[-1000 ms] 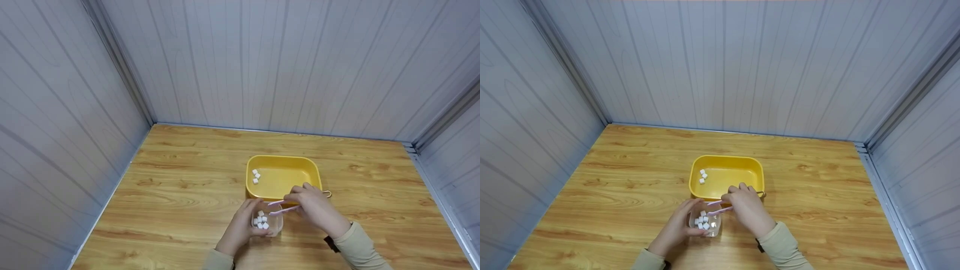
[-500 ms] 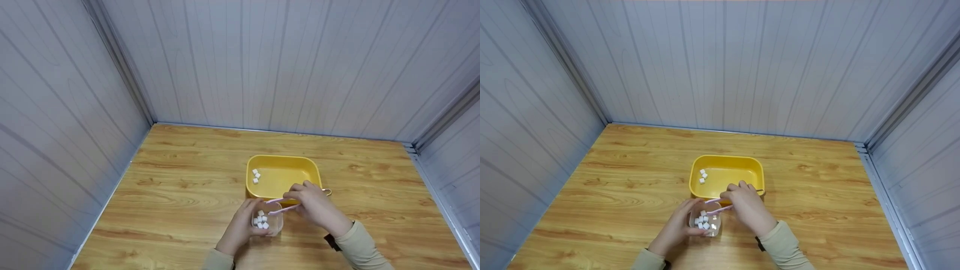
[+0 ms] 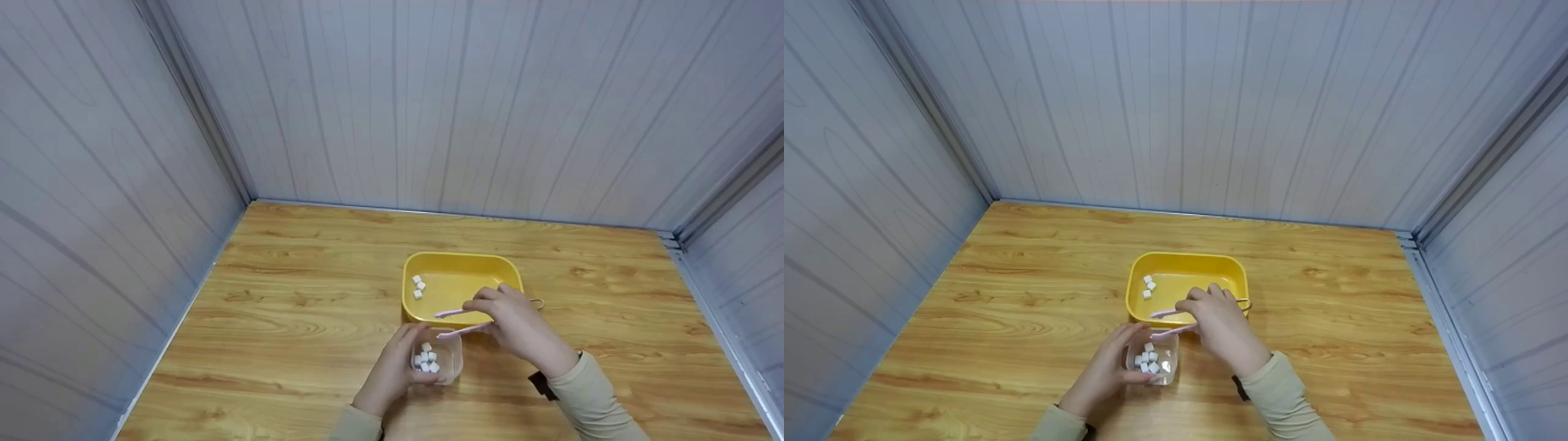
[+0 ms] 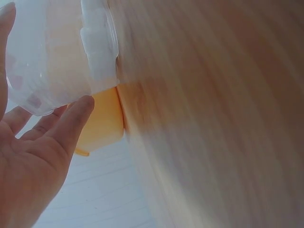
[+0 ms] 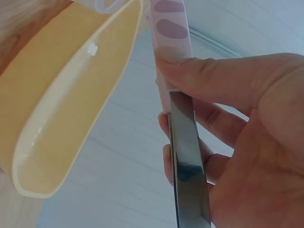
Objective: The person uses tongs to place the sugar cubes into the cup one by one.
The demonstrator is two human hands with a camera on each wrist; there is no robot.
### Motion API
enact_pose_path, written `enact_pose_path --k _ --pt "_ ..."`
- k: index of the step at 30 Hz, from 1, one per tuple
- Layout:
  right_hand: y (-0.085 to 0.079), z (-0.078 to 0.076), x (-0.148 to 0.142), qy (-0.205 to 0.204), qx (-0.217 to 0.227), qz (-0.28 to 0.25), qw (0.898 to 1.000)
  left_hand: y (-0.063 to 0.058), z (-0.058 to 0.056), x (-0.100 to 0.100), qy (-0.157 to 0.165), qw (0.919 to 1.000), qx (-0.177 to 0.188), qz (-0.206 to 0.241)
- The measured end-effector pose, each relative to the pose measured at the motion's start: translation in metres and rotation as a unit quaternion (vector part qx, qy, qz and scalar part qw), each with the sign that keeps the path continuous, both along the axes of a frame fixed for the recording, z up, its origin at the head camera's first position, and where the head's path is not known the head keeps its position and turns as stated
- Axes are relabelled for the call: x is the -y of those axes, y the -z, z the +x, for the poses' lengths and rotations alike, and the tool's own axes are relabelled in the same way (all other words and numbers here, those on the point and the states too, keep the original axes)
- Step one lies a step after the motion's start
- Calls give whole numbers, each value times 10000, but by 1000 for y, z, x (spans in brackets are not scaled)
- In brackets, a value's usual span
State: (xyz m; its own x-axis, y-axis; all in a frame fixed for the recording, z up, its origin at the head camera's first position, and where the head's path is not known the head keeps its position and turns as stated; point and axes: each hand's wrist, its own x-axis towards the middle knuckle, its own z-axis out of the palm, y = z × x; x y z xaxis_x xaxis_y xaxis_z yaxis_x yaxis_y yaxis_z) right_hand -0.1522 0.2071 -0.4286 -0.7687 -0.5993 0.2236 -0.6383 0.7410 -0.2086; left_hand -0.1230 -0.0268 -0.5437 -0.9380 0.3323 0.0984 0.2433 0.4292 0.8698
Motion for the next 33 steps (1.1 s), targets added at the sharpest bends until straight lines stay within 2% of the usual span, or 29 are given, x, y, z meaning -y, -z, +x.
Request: enact_pose_path --k 8,13,21,28,33 --pt "-8 -6 2 222 169 4 9996 0 -1 0 -9 10000 1 -5" --pt "-7 -12 4 316 190 -31 9993 0 0 0 1 10000 3 12" --pt "-6 -23 7 363 210 -82 9991 2 2 1 40 9985 -543 -67" --pt "-3 -33 10 421 237 -110 9988 2 1 0 -4 9994 -329 -85" --pt "-1 -40 13 410 181 -103 9989 2 2 1 -18 9993 -351 -97"
